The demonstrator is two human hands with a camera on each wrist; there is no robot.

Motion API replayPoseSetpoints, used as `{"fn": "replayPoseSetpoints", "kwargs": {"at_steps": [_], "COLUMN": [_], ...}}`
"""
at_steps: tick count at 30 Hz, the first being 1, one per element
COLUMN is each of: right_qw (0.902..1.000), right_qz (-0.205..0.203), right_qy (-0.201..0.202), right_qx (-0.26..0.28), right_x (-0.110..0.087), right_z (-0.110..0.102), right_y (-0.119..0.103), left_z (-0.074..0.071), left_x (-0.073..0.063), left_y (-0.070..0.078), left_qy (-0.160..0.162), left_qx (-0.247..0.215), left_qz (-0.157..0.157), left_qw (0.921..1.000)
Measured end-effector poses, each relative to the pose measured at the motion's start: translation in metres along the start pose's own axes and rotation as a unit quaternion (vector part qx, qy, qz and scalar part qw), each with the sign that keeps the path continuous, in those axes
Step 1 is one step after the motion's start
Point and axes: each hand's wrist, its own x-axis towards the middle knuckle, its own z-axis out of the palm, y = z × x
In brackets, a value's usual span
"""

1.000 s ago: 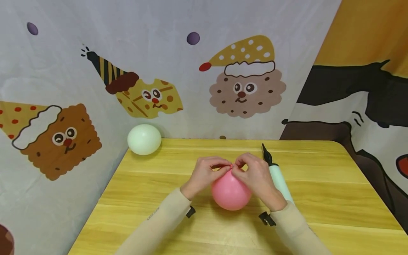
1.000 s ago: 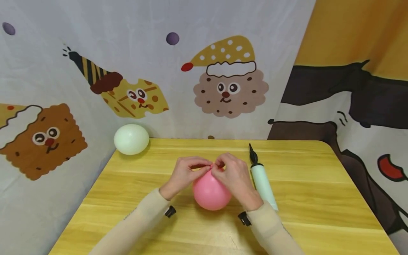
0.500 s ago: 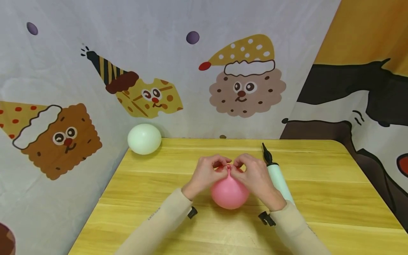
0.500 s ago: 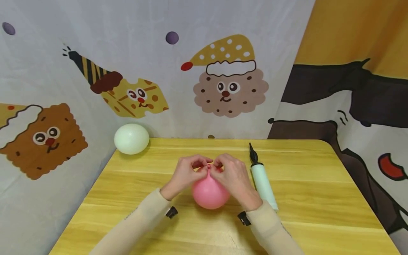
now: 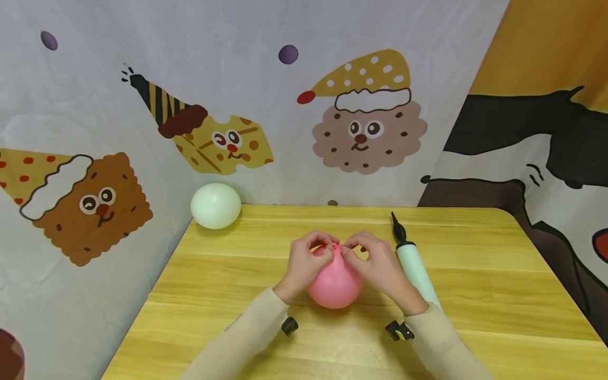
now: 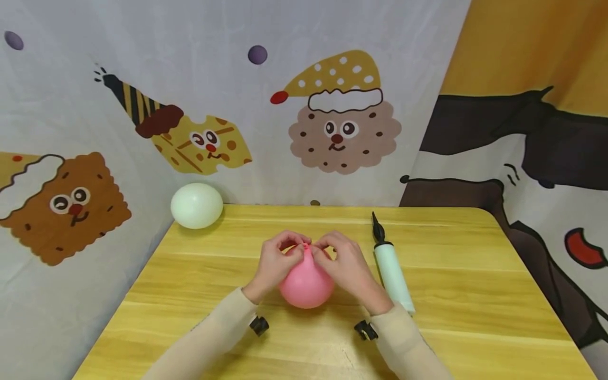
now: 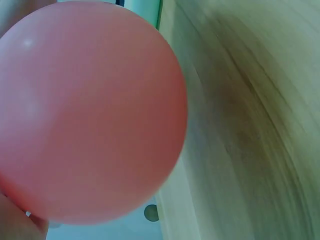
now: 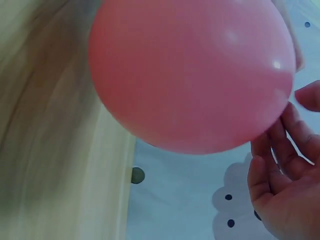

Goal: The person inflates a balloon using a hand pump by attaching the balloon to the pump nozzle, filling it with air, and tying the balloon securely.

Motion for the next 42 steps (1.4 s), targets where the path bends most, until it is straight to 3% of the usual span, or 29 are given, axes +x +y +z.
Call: {"fn": "replayPoseSetpoints", "kwargs": {"at_steps": [8, 15, 23, 30, 33, 38, 42], "right_qw": [0.9978, 0.9896, 0.9822, 0.9785, 0.9795, 0.9801, 0.9849], "right_qz": [0.042, 0.09, 0.14, 0.168, 0.162, 0.152, 0.139], "right_qy": [-0.037, -0.087, -0.083, -0.049, -0.046, -0.06, -0.059], "right_qx": [0.036, 0.071, 0.094, 0.109, 0.111, 0.113, 0.084], "right_x": [-0.014, -0.026, -0.027, -0.021, -0.017, -0.013, -0.016], "right_z": [0.0, 0.006, 0.011, 0.016, 0.021, 0.028, 0.023], "right_y": [0.015, 0.025, 0.027, 0.029, 0.027, 0.024, 0.027], "left_z": [-0.011, -0.016, -0.021, -0.031, -0.03, -0.03, -0.042], "left_x": [0.004, 0.007, 0.001, -0.018, -0.024, -0.029, -0.024], "left_y": [-0.008, -0.015, -0.022, -0.028, -0.028, -0.031, -0.037], "left_qy": [0.037, 0.066, 0.014, -0.087, -0.102, -0.061, 0.006], "left_qx": [-0.007, -0.074, -0.119, -0.114, -0.111, -0.085, 0.002], "left_qz": [-0.004, -0.037, -0.052, -0.071, -0.079, -0.1, -0.108], "left_qw": [0.9993, 0.9943, 0.9915, 0.9871, 0.9854, 0.9895, 0.9942]}}
